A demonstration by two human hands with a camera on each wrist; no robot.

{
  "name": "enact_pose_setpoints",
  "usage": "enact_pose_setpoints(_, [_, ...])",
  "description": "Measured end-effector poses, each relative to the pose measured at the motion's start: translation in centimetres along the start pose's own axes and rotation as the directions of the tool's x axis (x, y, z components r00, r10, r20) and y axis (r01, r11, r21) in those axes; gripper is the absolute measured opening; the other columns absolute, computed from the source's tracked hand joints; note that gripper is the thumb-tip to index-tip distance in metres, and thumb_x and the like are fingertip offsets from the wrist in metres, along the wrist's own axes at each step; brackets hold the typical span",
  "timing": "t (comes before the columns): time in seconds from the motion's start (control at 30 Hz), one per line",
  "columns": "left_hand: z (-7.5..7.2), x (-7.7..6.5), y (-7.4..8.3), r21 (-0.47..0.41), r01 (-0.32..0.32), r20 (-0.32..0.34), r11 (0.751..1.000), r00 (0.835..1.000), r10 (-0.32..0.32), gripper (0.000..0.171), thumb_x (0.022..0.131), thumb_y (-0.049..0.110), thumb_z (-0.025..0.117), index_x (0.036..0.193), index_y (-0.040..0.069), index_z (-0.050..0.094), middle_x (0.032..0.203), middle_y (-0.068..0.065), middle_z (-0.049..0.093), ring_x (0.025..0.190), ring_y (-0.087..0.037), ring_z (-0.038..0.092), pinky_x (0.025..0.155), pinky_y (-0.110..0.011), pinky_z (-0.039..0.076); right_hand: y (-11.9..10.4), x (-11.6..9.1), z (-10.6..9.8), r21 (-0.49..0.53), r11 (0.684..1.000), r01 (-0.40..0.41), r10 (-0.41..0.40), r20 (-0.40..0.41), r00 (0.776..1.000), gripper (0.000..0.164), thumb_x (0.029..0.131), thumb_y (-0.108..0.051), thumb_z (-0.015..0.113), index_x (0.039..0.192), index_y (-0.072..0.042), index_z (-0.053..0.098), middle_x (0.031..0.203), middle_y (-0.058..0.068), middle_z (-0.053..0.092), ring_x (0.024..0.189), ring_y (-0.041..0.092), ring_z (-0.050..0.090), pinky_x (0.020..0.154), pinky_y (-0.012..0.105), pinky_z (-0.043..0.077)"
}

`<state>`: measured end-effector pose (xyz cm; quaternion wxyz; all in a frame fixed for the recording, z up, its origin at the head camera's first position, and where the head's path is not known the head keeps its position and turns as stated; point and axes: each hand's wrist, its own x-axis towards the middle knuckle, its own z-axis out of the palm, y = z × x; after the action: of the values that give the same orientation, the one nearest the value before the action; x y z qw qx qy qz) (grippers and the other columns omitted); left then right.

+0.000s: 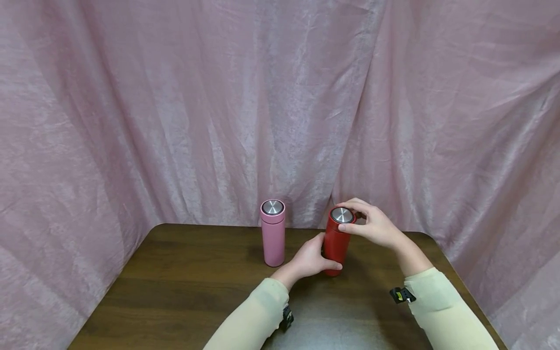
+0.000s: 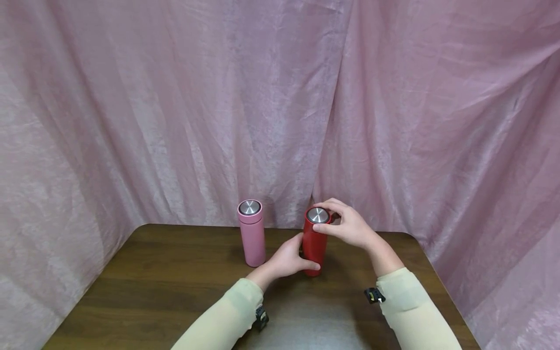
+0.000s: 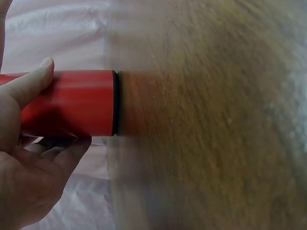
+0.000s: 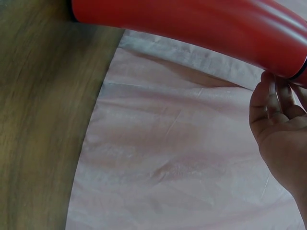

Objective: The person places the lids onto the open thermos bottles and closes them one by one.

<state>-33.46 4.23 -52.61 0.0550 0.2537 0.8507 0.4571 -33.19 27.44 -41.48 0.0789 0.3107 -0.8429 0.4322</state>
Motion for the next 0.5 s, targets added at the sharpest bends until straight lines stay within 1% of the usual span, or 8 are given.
enact_pose_setpoints(0.13, [0.12, 0.09, 0.00, 0.000, -0.007, -0.002, 1.000, 1.000, 0.007, 0.076, 0.084, 0.030, 0.101, 0.146, 0.011, 0.060, 0.126, 0.004, 0.073, 0.110, -0.011, 0.070, 0.101, -0.034, 0.059, 0.00, -0.15, -0.17, 0.008, 1.000, -0.008, 0.008, 0.003, 1.000, 0.049, 0.098, -0.014, 0.087, 0.144, -0.015, 0.073, 0.131, 0.003, 0.070, 0.109, 0.019, 0.063, 0.084, 0.025, 0.058])
enact_pose_setpoints(0.33, [0.23, 0.23, -0.19, -0.002, 0.003, -0.012, 1.000, 1.000, -0.003, 0.076, 0.086, 0.030, 0.100, 0.147, 0.013, 0.059, 0.127, 0.005, 0.072, 0.112, -0.011, 0.069, 0.103, -0.035, 0.059, 0.05, -0.23, -0.15, 0.024, 0.999, -0.041, 0.041, 0.007, 0.999, 0.050, 0.099, -0.017, 0.086, 0.147, -0.016, 0.071, 0.134, 0.002, 0.069, 0.113, 0.020, 0.064, 0.090, 0.027, 0.058])
enact_pose_setpoints(0.5, [0.15, 0.18, -0.23, -0.006, 0.005, -0.008, 1.000, 1.000, -0.005, 0.076, 0.086, 0.029, 0.099, 0.148, 0.012, 0.058, 0.127, 0.003, 0.072, 0.112, -0.013, 0.070, 0.103, -0.037, 0.059, 0.12, -0.15, -0.07, 0.014, 0.998, -0.053, 0.053, 0.004, 0.999, 0.050, 0.099, -0.018, 0.086, 0.147, -0.016, 0.071, 0.134, 0.002, 0.069, 0.112, 0.021, 0.063, 0.088, 0.028, 0.057])
